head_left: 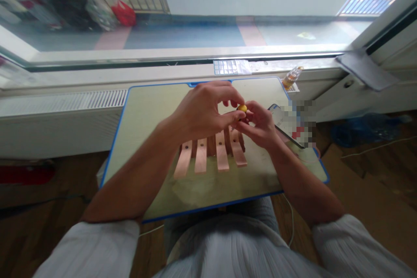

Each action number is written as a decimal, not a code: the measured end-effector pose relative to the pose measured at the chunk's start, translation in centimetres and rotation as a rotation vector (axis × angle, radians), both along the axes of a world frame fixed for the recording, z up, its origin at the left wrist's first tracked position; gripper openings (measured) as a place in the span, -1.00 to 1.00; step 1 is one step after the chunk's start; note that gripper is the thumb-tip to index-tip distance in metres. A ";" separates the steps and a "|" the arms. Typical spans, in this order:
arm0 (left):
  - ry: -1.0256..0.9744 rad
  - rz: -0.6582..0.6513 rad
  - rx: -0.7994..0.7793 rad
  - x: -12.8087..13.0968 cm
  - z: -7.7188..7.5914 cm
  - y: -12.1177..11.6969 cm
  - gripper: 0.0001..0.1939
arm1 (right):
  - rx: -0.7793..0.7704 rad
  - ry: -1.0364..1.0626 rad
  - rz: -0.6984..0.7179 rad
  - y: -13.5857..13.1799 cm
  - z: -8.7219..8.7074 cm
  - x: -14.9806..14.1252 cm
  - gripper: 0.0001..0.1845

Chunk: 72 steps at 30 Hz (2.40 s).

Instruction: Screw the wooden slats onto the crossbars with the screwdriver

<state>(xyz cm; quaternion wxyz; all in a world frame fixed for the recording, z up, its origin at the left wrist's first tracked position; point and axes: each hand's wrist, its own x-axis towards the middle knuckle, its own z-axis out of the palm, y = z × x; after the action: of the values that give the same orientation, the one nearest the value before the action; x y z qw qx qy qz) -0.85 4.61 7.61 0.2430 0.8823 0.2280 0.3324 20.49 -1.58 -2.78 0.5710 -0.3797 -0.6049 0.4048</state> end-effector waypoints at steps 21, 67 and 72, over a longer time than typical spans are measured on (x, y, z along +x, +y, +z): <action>0.036 0.003 0.009 -0.1 0.0 0.1 -0.78 | 0.054 0.006 -0.042 0.1 -0.2 -0.1 -0.65; 0.070 -0.059 0.027 -0.5 0.6 0.1 -0.79 | 0.105 -0.113 -0.052 -0.2 1.3 0.1 -0.82; 0.095 -0.071 0.057 -0.6 0.4 0.2 -0.72 | 0.114 -0.106 -0.078 -0.1 0.8 0.0 -0.75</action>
<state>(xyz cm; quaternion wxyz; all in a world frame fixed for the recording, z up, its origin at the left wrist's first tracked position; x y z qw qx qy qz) -1.45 4.85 7.97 0.2182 0.9112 0.1980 0.2879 20.47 -1.68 -2.02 0.5741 -0.3908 -0.6412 0.3263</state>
